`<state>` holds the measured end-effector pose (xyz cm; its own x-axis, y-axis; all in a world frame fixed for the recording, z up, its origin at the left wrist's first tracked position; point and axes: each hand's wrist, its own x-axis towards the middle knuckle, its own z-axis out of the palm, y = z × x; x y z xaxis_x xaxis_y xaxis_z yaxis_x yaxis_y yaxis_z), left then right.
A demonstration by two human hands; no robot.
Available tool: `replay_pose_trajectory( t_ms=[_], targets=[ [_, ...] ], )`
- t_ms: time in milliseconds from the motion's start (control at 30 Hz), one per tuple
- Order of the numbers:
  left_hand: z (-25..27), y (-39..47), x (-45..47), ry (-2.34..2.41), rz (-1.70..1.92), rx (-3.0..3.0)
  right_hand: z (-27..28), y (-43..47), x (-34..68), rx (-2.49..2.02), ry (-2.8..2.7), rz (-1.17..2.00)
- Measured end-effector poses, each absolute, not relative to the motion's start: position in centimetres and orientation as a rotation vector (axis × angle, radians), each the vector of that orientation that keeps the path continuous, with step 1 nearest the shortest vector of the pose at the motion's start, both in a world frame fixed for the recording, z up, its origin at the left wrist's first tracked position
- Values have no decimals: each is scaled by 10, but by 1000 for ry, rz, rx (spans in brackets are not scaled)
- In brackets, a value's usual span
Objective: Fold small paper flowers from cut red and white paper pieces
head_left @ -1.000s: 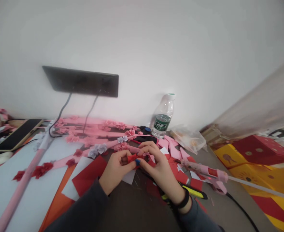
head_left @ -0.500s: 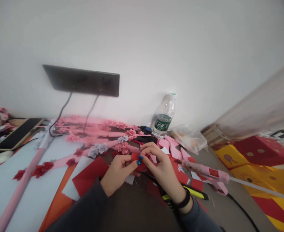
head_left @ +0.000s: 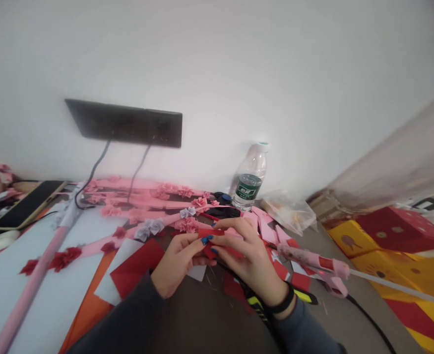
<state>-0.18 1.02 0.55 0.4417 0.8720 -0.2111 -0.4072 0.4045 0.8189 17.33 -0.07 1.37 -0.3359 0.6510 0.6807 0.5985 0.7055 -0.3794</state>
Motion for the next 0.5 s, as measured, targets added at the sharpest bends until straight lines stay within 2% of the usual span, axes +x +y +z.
replay_pose_trajectory(
  t_ms=[167, 367, 500],
  targets=[
    [4, 13, -6, 743, 944, 850, 15, -2, 171, -977, -2067, 19],
    [2, 17, -9, 779, 950, 1061, 11, -1, 164, -1009, -1803, 515],
    [6, 15, -8, 765, 969, 1121, 11, 0, 162, -983, -1670, 652]
  ],
)
